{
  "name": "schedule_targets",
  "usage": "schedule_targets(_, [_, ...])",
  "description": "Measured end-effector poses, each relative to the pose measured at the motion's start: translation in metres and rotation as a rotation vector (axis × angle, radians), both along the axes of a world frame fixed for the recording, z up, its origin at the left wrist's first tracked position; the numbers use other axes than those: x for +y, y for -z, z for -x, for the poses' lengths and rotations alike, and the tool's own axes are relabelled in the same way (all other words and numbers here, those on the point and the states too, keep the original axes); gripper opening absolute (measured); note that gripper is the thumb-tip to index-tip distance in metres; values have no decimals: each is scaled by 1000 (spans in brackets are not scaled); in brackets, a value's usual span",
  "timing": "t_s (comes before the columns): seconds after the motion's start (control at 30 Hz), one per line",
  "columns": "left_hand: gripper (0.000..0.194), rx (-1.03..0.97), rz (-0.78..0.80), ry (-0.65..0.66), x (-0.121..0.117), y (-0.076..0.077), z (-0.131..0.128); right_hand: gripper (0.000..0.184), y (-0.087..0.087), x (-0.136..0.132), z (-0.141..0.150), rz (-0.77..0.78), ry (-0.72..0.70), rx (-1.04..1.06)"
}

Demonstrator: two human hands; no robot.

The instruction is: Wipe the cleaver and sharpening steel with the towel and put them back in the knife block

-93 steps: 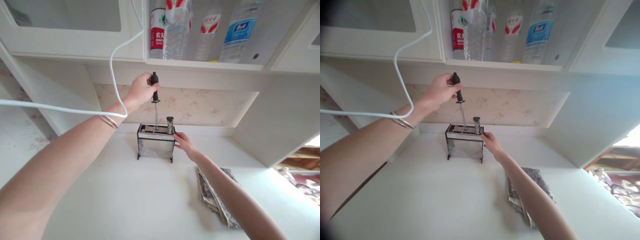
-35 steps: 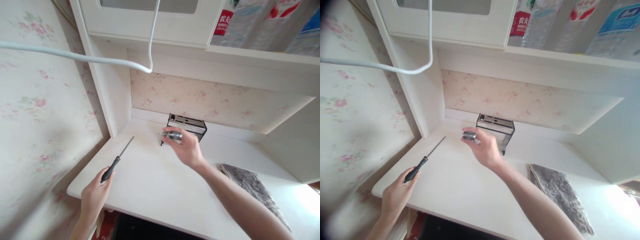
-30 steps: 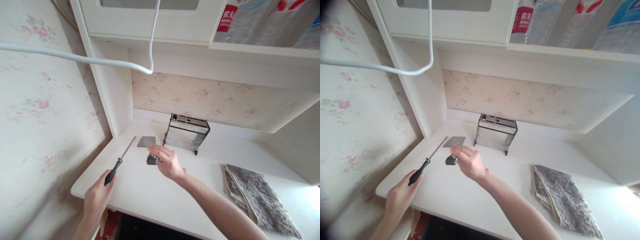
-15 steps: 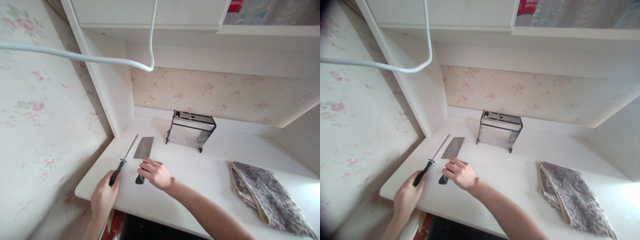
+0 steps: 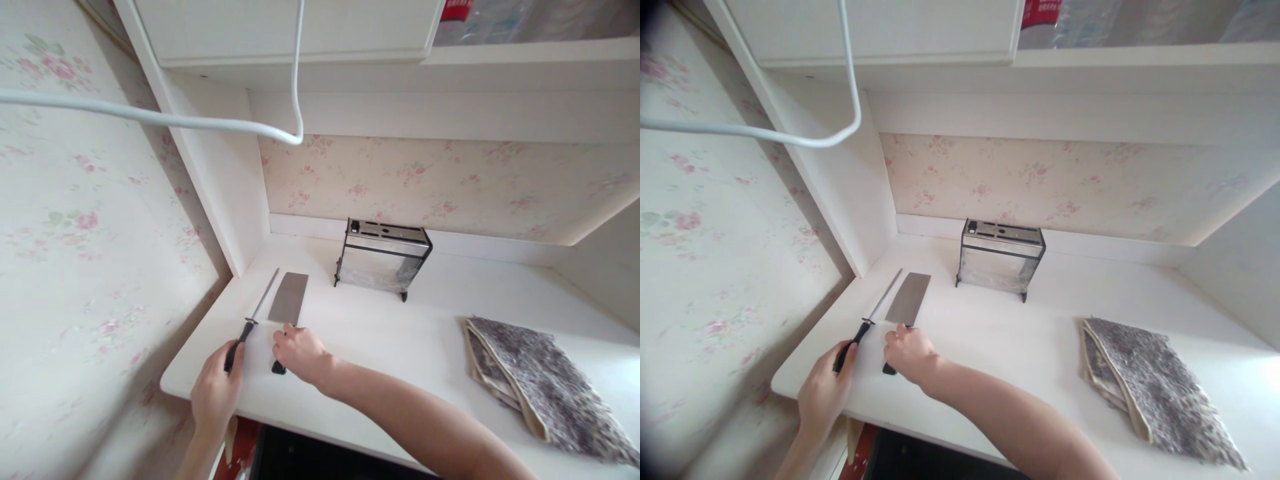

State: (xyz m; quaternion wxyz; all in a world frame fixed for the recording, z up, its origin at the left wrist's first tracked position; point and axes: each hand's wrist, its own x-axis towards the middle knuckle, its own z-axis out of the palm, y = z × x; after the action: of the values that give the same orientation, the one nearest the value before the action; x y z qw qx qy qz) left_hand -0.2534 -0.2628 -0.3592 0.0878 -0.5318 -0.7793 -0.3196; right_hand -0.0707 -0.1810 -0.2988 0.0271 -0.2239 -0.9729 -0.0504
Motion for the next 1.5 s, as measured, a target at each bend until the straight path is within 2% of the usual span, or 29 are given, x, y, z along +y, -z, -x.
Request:
schedule_targets(0.1, [35, 6, 7, -13, 0, 0, 0, 15, 1, 0, -2, 17, 5, 27])
schedule_targets(0.2, [33, 10, 33, -23, 0, 0, 1, 28, -7, 10, -17, 91, 24, 125])
schedule_targets(0.3, [33, 32, 26, -13, -1, 2, 3, 34, -27, 32, -52, 93, 189, 338])
schedule_targets(0.37, [33, 57, 0, -1, -2, 3, 4, 30, -43, 51, -88, -22, 365, 555])
schedule_targets(0.43, [32, 78, -20, 8, -1, 5, 5, 28, -56, 69, -128, -226, 569, 756])
schedule_targets(0.5, [32, 89, -24, 10, -1, 6, 5, 36, -64, 84, -169, -419, 761, 946])
schedule_targets(0.53, [32, 90, -21, 10, 0, 6, 4, 45, -65, 89, -187, -459, 834, 1007])
schedule_targets(0.6, [31, 88, -14, 4, 0, 6, 4, 70, -63, 98, -215, -396, 961, 1084])
schedule_targets(0.67, [31, 92, -12, 6, 0, 6, 5, 87, -55, 105, -233, -164, 1034, 1112])
schedule_targets(0.7, [31, 98, -16, 8, 0, 7, 5, 91, -51, 109, -237, -43, 1053, 1118])
schedule_targets(0.73, [32, 107, -22, 14, 1, 7, 6, 90, -47, 112, -239, 48, 1069, 1125])
schedule_targets(0.8, [32, 126, -36, 28, 1, 8, 7, 82, -41, 119, -237, 98, 1104, 1138])
schedule_targets(0.87, [33, 140, -45, 33, 1, 9, 8, 73, -38, 126, -229, 46, 1120, 1148])
schedule_targets(0.97, [34, 142, -43, 25, 2, 10, 8, 67, -39, 140, -208, 14, 1065, 1149])
schedule_targets(1.27, [34, 73, 20, -22, 4, 5, 6, 63, -36, 213, -135, 32, 889, 1124])
schedule_targets(1.5, [34, 100, -6, 29, 6, 11, 11, 60, -36, 255, -90, 44, 826, 1122])
